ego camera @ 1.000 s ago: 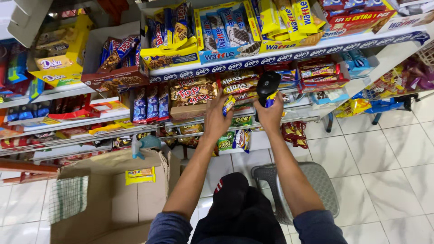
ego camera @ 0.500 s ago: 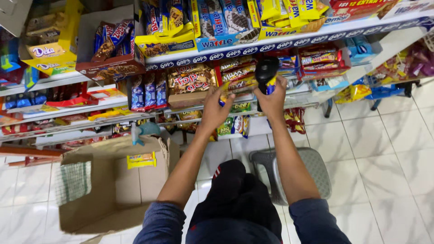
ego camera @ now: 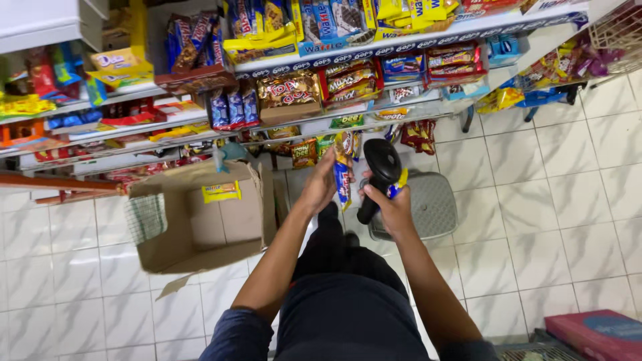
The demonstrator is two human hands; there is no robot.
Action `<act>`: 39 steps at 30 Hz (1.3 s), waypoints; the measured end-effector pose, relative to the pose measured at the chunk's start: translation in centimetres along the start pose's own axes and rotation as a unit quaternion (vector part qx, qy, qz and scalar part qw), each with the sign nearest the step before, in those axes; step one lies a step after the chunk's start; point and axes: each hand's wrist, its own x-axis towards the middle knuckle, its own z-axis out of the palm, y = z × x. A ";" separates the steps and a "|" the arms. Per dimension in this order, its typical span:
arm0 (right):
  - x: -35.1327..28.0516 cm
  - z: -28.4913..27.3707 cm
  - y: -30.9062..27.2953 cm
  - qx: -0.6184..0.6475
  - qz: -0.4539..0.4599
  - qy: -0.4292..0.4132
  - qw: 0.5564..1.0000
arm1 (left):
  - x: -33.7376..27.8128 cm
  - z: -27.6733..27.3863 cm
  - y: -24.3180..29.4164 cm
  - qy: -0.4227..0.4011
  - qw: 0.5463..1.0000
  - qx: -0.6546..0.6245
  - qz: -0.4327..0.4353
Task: The person takes various snack packages out of a cardboard box and scans each one with a handheld scanner before placing them back into the box or onto a shelf.
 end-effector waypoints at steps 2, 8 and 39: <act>-1.9 0.4 -1.1 0.015 0.004 0.001 1.000 | -2.2 1.6 0.5 -0.005 0.995 0.089 0.036; -4.6 -0.4 -3.5 0.034 -0.017 -0.063 0.997 | -5.8 2.8 0.3 -0.055 0.962 0.236 0.123; -4.1 0.3 -7.2 -0.352 0.063 -0.175 0.917 | -11.2 -2.7 7.0 -0.037 0.965 0.256 0.055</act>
